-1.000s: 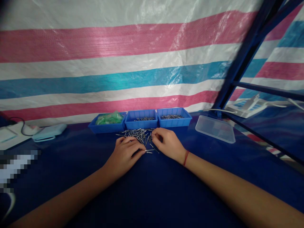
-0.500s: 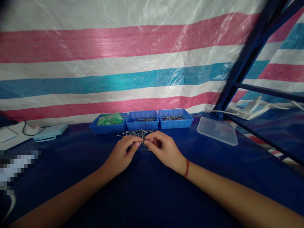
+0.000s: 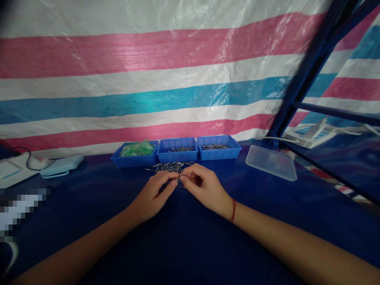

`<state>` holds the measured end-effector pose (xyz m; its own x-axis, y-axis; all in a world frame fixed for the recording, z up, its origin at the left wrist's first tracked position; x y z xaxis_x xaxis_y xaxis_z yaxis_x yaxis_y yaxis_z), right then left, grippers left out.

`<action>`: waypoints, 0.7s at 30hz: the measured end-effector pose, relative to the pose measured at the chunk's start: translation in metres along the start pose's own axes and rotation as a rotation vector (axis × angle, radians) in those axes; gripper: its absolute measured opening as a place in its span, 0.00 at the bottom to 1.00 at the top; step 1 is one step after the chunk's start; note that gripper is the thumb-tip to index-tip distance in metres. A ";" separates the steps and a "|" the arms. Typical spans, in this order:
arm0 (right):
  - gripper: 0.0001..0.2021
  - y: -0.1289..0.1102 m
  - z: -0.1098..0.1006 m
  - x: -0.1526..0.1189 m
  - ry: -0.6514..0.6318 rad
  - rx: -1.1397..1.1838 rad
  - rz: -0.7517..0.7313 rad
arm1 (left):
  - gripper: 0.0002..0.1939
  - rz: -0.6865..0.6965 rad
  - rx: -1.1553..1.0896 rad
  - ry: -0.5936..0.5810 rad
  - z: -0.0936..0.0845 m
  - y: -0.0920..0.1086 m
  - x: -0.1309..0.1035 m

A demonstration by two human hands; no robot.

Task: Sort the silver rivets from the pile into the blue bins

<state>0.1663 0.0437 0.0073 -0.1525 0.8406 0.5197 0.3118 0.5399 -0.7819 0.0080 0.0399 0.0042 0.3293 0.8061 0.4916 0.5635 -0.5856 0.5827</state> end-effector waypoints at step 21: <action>0.09 -0.005 -0.009 0.005 0.004 -0.172 -0.147 | 0.11 0.068 0.017 0.269 -0.009 0.001 -0.002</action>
<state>0.1724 0.0452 0.0166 -0.2046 0.7530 0.6254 0.4415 0.6413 -0.6276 0.0018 0.0371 0.0097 0.1551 0.7120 0.6849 0.5607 -0.6342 0.5323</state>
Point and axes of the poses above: each hand's wrist, its own x-axis towards the middle knuckle, its own z-axis out of the palm, y = z × x, the point moved 3 cm from there along x, towards the middle knuckle, and after that the axes turned 7 degrees about y, right-handed, at the moved point
